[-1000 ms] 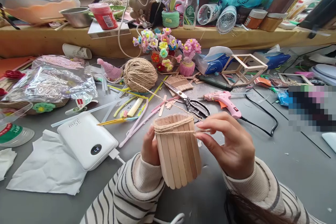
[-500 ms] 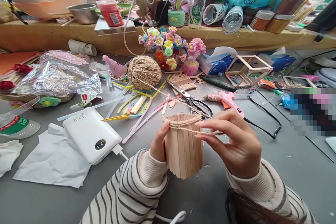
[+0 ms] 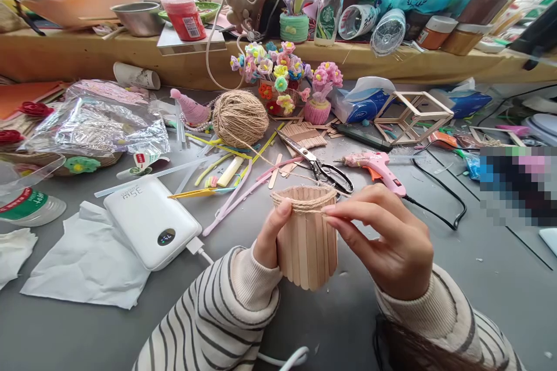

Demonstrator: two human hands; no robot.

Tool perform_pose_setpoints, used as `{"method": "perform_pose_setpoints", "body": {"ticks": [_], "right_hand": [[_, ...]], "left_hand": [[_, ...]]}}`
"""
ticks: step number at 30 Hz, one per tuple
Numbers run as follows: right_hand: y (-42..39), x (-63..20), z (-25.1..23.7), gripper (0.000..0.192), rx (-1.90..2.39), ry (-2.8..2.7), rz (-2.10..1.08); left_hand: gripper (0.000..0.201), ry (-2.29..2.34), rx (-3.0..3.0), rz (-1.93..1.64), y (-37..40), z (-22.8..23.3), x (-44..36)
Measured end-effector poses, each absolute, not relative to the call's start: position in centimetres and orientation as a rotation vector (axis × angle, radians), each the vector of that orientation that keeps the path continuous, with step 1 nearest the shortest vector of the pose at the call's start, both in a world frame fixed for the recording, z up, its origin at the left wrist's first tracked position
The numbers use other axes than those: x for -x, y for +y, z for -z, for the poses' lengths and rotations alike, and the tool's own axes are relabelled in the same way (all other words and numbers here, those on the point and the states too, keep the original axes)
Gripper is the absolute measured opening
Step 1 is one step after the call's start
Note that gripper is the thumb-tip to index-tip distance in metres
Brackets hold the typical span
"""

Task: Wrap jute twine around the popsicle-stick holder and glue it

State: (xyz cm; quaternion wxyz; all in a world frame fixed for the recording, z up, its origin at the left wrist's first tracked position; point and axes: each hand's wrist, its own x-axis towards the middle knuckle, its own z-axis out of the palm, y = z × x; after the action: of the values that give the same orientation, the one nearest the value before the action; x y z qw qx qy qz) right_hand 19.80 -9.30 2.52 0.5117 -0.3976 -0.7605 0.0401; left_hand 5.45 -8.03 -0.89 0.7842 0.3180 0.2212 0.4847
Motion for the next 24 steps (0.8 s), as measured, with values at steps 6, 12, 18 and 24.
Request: {"method": "perform_pose_setpoints", "body": {"ticks": [6,12,18,24], "right_hand": [[-9.0,-19.8,-1.9,0.014,1.044,-1.797,-0.136],[-8.7,-20.1,-1.4,0.017,1.032,-1.793,-0.128],[-8.6,-20.3,-1.5,0.016,1.062,-1.787,-0.104],[-8.6,-20.3,-1.5,0.017,1.045,-1.8,-0.066]], "left_hand": [[0.051,0.674,-0.723,-1.111,-8.2,0.9,-5.3],[0.089,0.936,-0.829,-1.174,-8.4,1.4,-5.3],[0.088,0.955,-1.035,-1.094,-8.2,1.4,-5.1],[0.078,1.016,-0.948,-1.116,-8.5,0.6,-5.3]]}}
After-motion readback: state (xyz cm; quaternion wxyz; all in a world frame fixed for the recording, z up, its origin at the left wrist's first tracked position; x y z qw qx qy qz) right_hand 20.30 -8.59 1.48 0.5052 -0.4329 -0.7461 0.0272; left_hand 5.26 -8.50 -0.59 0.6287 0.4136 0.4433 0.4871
